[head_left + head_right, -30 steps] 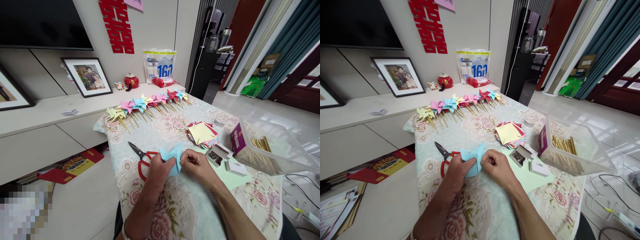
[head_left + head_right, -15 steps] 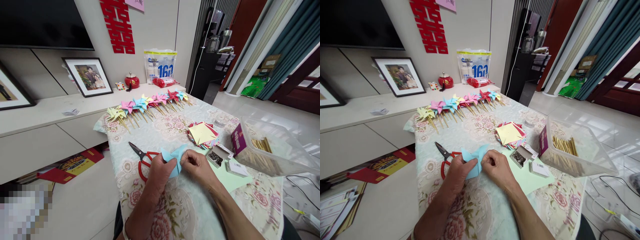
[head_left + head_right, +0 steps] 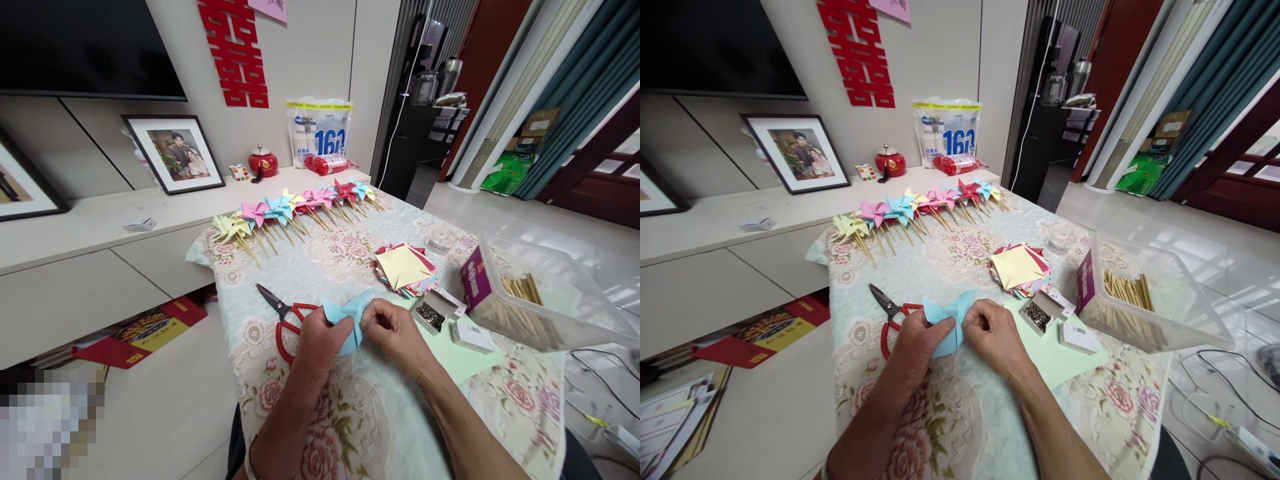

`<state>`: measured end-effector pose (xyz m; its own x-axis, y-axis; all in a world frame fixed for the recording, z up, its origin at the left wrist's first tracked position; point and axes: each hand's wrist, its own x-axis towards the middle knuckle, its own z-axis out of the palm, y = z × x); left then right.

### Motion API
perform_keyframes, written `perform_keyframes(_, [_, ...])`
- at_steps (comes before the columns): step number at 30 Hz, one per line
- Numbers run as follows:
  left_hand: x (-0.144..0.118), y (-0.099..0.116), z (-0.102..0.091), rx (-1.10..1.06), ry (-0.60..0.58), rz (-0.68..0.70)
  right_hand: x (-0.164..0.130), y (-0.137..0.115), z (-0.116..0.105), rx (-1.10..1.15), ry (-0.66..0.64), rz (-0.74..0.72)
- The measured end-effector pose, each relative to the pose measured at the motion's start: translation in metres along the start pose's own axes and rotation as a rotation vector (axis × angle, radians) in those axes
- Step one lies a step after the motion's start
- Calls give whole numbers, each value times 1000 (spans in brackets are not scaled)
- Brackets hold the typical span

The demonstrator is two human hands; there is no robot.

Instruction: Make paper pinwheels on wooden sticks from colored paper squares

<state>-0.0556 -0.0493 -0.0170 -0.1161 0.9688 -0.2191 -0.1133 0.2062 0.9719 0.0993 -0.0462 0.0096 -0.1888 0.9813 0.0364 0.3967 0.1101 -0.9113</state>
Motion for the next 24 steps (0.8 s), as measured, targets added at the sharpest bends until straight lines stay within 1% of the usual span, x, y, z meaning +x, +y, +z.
perform_keyframes(5, [0, 0, 1, 24, 4, 20, 1, -1, 0, -7, -5, 0])
perform_keyframes(14, [-2, 6, 2, 66, 12, 8, 0, -1, 0, 5, -8, 7])
perform_keyframes(20, [-4, 7, 4, 33, -1, 10, 0, -2, 0, 3, -2, 23])
perform_keyframes(24, [-5, 8, 3, 75, 1, 19, 1, -2, 1, 20, -8, 24])
